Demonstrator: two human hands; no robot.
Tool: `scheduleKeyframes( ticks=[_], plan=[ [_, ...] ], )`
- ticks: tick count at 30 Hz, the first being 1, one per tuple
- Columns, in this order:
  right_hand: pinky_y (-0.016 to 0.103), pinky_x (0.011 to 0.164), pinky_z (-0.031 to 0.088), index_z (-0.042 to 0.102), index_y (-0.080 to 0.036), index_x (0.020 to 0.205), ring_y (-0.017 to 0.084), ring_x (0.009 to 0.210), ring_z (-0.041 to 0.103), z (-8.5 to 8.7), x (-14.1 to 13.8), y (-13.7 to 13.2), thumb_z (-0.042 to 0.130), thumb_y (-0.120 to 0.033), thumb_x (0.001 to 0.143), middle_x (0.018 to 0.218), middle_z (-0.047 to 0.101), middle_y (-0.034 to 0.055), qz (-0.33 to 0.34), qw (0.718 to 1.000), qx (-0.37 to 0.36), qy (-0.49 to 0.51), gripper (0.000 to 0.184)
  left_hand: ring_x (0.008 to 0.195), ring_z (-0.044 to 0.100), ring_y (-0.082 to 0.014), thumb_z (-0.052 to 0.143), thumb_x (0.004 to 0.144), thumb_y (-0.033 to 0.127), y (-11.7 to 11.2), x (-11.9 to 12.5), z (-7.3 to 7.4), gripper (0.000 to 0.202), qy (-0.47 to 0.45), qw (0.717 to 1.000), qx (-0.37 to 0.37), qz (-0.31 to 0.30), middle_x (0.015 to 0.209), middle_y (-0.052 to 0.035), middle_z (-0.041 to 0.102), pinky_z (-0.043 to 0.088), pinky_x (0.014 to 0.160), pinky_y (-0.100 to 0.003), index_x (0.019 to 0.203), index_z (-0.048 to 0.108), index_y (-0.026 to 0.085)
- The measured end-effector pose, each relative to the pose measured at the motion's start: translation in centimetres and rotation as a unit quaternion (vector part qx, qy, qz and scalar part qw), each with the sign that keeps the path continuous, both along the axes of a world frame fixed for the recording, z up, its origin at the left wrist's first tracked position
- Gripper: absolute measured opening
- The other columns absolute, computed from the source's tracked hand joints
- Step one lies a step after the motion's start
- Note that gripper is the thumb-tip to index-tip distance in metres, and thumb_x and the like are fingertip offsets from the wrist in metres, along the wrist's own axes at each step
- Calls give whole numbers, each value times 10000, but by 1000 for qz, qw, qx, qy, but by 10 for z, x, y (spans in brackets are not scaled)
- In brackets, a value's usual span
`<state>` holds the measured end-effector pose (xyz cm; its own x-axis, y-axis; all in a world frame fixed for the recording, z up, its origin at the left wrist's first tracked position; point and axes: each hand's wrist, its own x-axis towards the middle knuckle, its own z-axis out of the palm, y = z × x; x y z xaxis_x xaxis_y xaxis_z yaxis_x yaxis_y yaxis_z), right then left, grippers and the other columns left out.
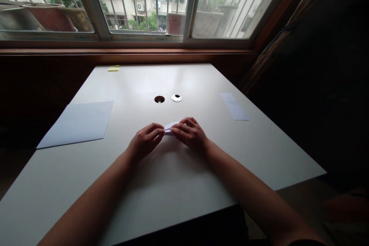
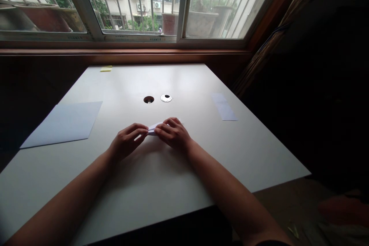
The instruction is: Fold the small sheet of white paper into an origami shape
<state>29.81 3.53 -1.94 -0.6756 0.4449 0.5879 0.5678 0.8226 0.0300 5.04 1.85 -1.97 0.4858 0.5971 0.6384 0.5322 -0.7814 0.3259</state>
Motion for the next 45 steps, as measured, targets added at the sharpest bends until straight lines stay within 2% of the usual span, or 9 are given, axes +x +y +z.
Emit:
scheduleKeyframes(
  ticks=[8,17,35,40,45],
  plan=[
    [396,875,426,653,-258,1111,206,932,565,3,-2,-2,577,-228,952,1087,727,14,7,1000,10,8,180,892,687,-140,558,933,154,-2,-1,-1,138,3,1000,22,-2,1011,-37,701,567,803,-271,994,664,217],
    [391,874,429,649,-312,1175,197,950,568,-3,-6,-6,599,-278,948,1091,718,1,17,1000,1,15,235,896,697,-151,572,928,172,-3,1,-1,143,29,998,63,-5,1014,-43,714,579,805,-274,1011,678,220],
    [401,915,419,649,-306,1152,203,962,564,0,4,-5,585,-269,951,1105,716,0,-4,1000,2,24,214,862,699,-152,579,897,159,-2,-6,3,124,50,996,75,7,972,-33,718,577,750,-269,962,664,221],
    [402,920,416,652,-286,1132,204,951,553,3,6,-4,578,-234,951,1108,719,-3,-2,1000,11,23,202,890,695,-167,599,883,148,-1,-8,3,129,38,997,62,17,1005,-37,710,586,773,-293,977,648,222],
    [402,917,415,648,-275,1144,202,944,550,3,10,-4,570,-235,957,1112,718,5,-7,1000,4,28,207,921,686,-172,618,885,191,0,-11,5,188,-23,1000,5,2,1094,-68,674,609,822,-327,1070,629,224]
  ],
)
